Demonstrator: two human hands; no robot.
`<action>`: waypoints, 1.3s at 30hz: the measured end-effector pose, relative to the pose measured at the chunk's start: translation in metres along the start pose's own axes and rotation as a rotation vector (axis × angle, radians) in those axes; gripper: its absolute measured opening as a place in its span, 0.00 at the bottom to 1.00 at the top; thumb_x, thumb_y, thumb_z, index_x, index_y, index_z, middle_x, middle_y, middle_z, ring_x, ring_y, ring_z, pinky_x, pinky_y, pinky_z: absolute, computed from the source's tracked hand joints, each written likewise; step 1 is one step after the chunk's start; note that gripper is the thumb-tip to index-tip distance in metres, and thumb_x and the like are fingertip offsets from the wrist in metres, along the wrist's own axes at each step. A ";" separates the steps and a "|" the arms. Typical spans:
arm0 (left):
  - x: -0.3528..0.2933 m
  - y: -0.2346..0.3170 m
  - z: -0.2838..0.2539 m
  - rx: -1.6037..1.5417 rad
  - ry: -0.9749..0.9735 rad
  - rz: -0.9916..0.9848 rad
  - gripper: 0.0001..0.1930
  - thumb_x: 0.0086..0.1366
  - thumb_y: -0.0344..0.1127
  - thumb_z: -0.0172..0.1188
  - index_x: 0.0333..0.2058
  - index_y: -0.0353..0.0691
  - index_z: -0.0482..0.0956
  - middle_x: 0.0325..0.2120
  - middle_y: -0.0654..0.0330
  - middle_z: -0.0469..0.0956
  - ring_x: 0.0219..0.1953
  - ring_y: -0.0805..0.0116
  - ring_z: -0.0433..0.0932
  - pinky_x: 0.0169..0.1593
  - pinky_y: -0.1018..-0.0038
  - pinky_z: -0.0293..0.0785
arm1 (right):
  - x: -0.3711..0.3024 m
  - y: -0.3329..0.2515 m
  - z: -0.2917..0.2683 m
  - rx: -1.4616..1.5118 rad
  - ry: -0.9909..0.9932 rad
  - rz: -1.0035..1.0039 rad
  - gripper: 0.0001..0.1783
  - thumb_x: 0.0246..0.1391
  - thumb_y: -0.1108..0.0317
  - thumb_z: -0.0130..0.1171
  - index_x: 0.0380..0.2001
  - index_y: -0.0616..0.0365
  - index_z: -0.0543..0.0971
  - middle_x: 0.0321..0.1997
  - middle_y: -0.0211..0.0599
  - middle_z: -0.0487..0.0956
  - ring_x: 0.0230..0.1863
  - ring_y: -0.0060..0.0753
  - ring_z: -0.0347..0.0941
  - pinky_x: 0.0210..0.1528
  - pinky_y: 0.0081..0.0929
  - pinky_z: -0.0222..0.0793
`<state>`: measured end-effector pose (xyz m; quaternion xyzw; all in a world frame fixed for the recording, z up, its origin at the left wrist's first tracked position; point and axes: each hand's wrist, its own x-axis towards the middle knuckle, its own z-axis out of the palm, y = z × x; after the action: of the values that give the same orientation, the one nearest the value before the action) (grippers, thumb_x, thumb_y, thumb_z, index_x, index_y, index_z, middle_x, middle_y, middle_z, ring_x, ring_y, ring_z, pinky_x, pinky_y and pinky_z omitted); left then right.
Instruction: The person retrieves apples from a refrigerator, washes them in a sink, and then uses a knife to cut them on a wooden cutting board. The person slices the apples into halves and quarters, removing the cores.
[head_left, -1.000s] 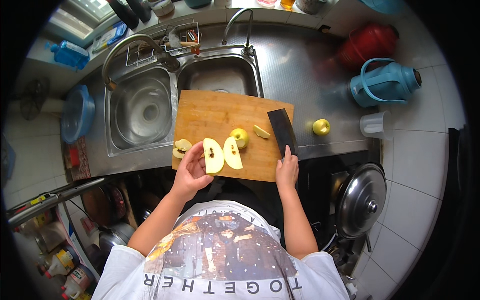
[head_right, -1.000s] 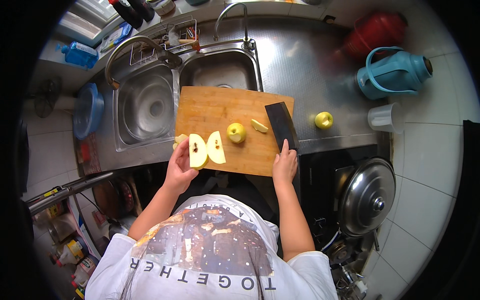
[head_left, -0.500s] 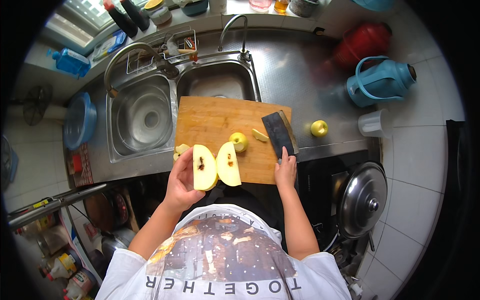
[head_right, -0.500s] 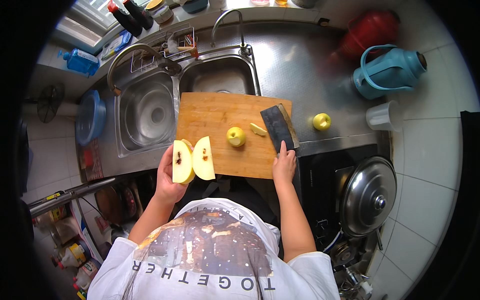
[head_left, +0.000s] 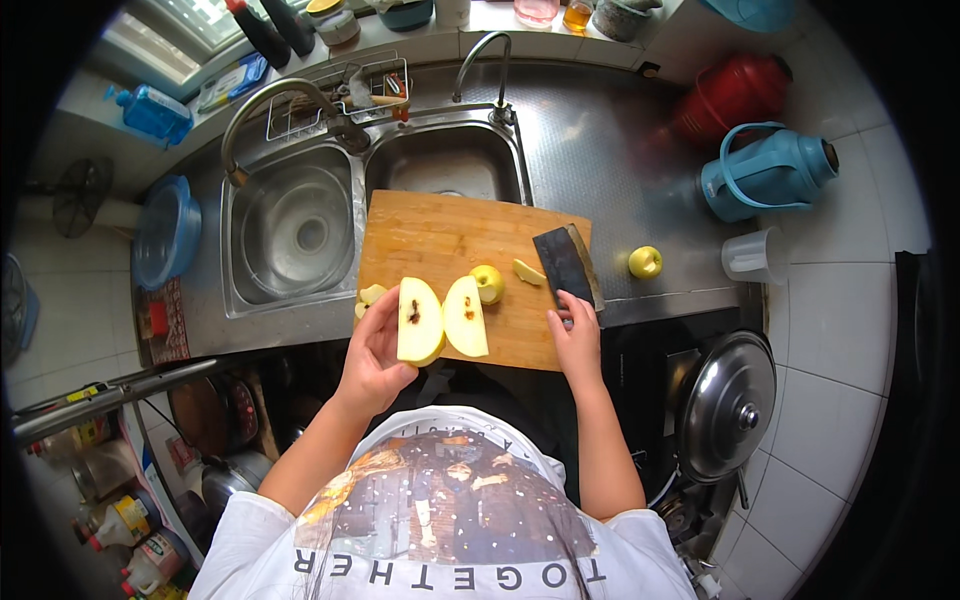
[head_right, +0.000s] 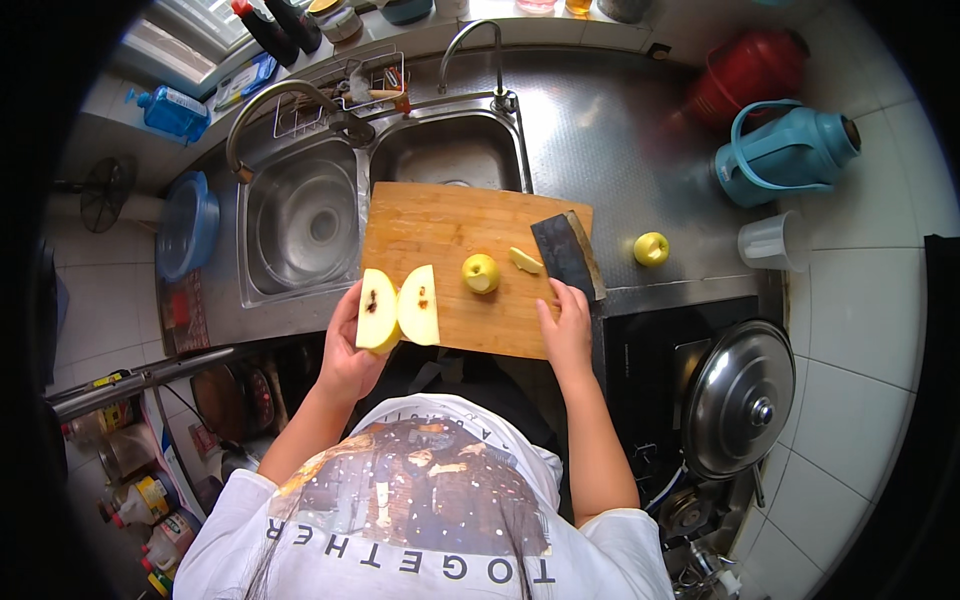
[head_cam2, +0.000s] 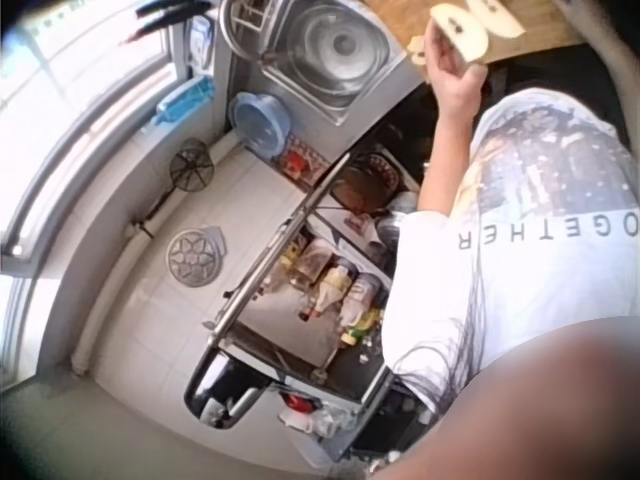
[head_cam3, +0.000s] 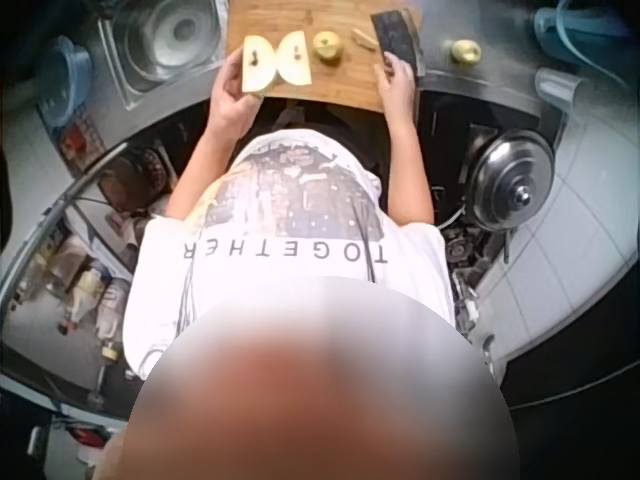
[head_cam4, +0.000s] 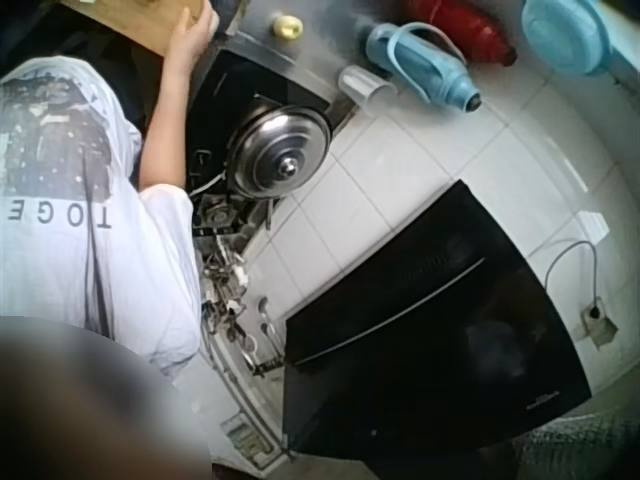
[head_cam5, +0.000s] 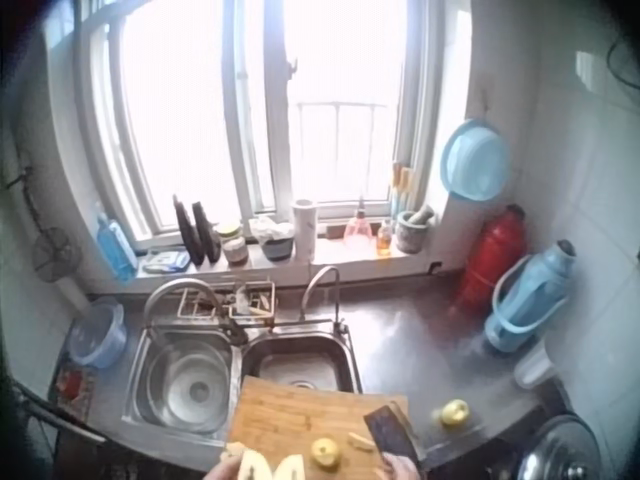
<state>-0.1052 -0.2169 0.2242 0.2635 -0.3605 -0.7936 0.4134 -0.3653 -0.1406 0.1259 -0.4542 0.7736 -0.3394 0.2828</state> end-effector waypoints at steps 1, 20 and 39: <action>0.001 0.000 0.001 -0.020 0.020 -0.031 0.43 0.46 0.32 0.65 0.59 0.32 0.51 0.54 0.54 0.61 0.57 0.64 0.61 0.58 0.66 0.60 | 0.000 -0.019 -0.003 0.257 -0.094 0.061 0.21 0.53 0.65 0.52 0.51 0.58 0.68 0.43 0.42 0.72 0.40 0.34 0.71 0.41 0.29 0.68; 0.011 0.007 -0.002 0.394 0.131 -0.233 0.31 0.52 0.29 0.63 0.54 0.32 0.59 0.44 0.57 0.67 0.46 0.71 0.70 0.47 0.78 0.68 | 0.001 -0.125 0.028 1.040 -0.510 0.116 0.21 0.59 0.58 0.46 0.50 0.61 0.68 0.48 0.36 0.71 0.46 0.25 0.69 0.46 0.26 0.67; 0.015 0.054 -0.080 0.171 -0.030 -0.773 0.21 0.60 0.54 0.53 0.38 0.42 0.71 0.30 0.66 0.75 0.33 0.79 0.75 0.32 0.84 0.62 | -0.028 -0.179 0.091 1.000 -0.373 0.358 0.26 0.53 0.55 0.55 0.50 0.59 0.64 0.44 0.36 0.70 0.39 0.24 0.70 0.34 0.19 0.67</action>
<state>-0.0310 -0.2794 0.2169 0.4016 -0.3053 -0.8616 0.0555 -0.1940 -0.2038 0.2146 -0.1788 0.5204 -0.5257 0.6487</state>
